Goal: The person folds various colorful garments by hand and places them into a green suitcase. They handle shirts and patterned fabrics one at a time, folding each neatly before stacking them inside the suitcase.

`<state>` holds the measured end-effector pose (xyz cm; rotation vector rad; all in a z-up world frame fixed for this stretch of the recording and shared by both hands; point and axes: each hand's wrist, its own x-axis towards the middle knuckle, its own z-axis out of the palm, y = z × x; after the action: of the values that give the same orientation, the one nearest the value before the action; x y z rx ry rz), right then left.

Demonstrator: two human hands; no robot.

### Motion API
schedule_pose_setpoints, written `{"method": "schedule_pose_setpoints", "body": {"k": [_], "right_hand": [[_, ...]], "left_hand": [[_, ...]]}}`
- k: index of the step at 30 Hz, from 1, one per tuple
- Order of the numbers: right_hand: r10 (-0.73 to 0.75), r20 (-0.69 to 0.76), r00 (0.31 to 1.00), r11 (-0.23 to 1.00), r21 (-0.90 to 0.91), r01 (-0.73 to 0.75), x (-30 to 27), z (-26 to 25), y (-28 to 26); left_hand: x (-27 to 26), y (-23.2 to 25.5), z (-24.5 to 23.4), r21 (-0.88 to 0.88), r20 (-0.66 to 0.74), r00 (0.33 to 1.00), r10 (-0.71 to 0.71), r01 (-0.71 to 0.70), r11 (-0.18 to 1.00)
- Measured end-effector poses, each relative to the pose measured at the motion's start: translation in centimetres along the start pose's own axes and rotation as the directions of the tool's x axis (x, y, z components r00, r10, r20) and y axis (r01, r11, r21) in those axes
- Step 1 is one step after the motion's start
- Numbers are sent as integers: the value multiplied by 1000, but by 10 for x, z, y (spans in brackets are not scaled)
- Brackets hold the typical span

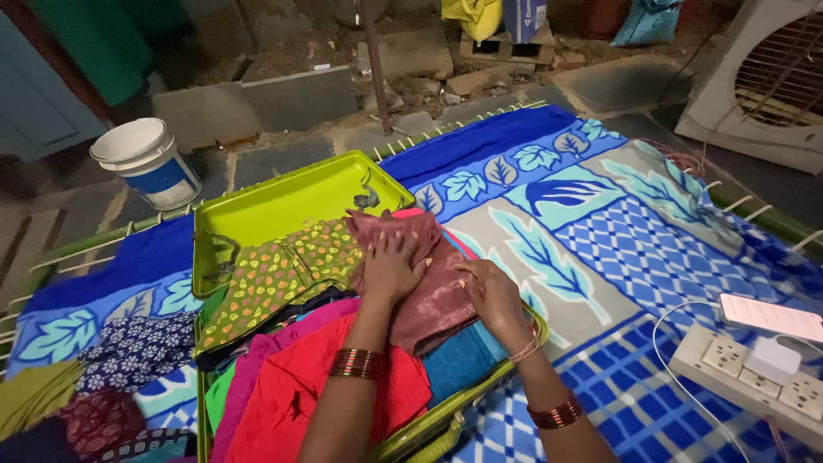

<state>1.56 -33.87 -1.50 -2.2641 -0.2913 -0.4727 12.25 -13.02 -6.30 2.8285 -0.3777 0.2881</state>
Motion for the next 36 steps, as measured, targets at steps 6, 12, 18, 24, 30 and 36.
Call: {"method": "schedule_pose_setpoints", "body": {"k": [6, 12, 18, 24, 30, 36], "right_hand": [[-57, 23, 998, 994, -91, 59, 1, -12, -15], [-224, 125, 967, 937, -245, 248, -9, -18, -13], [-131, 387, 913, 827, -465, 316, -22, 28, 2], [-113, 416, 902, 831, -459, 316, -21, 33, 23], [-126, 436, 891, 862, -396, 316, -18, 37, 38], [-227, 432, 873, 881, -291, 373, -13, 7, 16]], "left_hand": [[-7, 12, -6, 65, 276, 943, -186, 175, 982], [-13, 16, -9, 52, 141, 978, -151, 145, 988], [-27, 15, -2, 46, -84, 996, -43, 47, 998], [-28, 19, -5, 31, -163, 987, -2, 8, 999], [-35, 25, -15, 83, -178, 972, 154, -141, 987], [-77, 41, -17, 61, -208, 977, 47, -35, 998]]}}
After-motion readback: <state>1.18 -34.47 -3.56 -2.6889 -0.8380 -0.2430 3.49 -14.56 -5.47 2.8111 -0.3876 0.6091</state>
